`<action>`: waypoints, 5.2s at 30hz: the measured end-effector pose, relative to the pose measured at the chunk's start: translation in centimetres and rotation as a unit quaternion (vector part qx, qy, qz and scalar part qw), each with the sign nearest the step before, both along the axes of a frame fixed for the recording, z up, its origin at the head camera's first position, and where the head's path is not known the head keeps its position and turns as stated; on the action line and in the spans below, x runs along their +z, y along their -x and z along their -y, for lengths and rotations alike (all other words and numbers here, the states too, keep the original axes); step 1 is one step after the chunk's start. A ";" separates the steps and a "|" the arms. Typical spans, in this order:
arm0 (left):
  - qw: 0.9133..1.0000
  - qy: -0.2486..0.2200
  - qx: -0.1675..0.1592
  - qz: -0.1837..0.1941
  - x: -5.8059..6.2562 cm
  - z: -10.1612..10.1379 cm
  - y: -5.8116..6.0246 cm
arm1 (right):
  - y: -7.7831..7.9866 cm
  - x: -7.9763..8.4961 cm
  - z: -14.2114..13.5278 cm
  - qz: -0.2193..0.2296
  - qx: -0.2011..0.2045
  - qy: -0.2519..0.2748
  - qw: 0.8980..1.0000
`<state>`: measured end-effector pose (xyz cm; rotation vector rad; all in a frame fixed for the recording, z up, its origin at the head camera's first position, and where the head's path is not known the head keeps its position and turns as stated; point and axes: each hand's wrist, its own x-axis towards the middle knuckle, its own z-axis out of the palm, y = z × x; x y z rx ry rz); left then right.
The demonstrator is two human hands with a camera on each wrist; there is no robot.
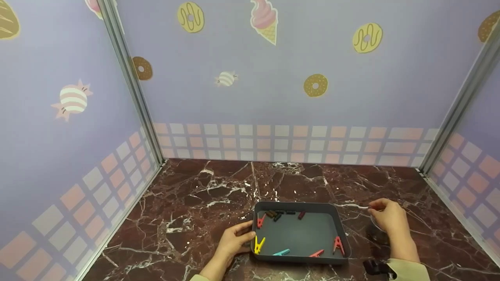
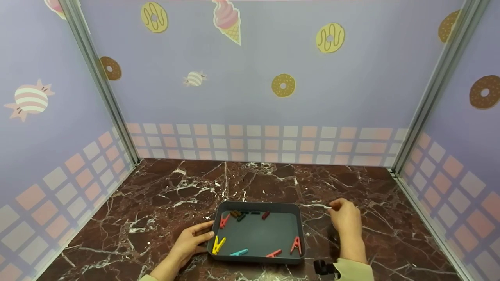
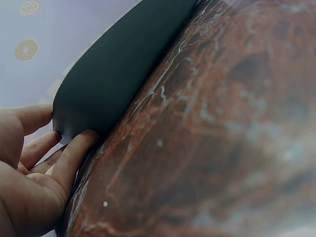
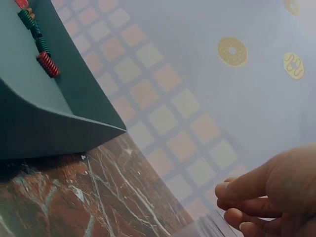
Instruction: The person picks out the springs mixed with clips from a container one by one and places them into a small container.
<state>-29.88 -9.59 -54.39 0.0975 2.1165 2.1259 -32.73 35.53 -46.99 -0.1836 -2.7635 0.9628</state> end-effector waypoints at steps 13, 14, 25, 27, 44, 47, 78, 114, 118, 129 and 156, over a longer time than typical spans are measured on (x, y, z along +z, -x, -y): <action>1.000 -0.013 -0.007 0.007 0.1 0.1 -0.1 | 0.7 -0.3 3.6 -0.064 0.062 0.009 0.996; 1.000 -0.019 -0.009 0.009 0.2 0.1 -0.1 | 0.7 -0.4 3.9 -0.066 0.065 0.009 0.996; 1.000 -0.018 -0.005 0.012 0.1 0.0 -0.2 | 1.0 -0.9 6.8 -0.073 0.098 0.022 0.992; 1.000 -0.015 -0.004 0.008 0.1 0.1 -0.2 | 1.0 -1.0 7.3 -0.074 0.103 0.019 0.992; 1.000 -0.005 -0.005 0.006 0.2 0.1 0.0 | 2.3 -2.6 11.9 -0.066 0.180 -0.011 0.981; 1.000 -0.005 -0.004 0.009 0.1 0.1 0.0 | 2.6 -2.9 12.8 -0.068 0.198 -0.022 0.978; 1.000 0.013 0.004 0.003 0.2 0.0 -0.2 | 3.2 -4.3 14.5 -0.108 0.302 -0.198 0.926; 1.000 0.001 -0.003 0.003 0.0 0.0 0.0 | 2.5 -4.1 12.1 -0.040 0.272 -0.018 0.961; 1.000 0.008 0.000 -0.002 0.0 0.1 0.0 | 2.3 -4.0 11.9 -0.036 0.272 0.012 0.962; 1.000 0.007 0.000 -0.001 -0.2 0.1 0.1 | 1.9 -3.0 10.8 -0.037 0.271 0.052 0.960; 1.000 -0.007 -0.007 0.011 0.2 0.1 -0.1 | 0.6 0.4 5.3 -0.007 0.193 0.075 0.978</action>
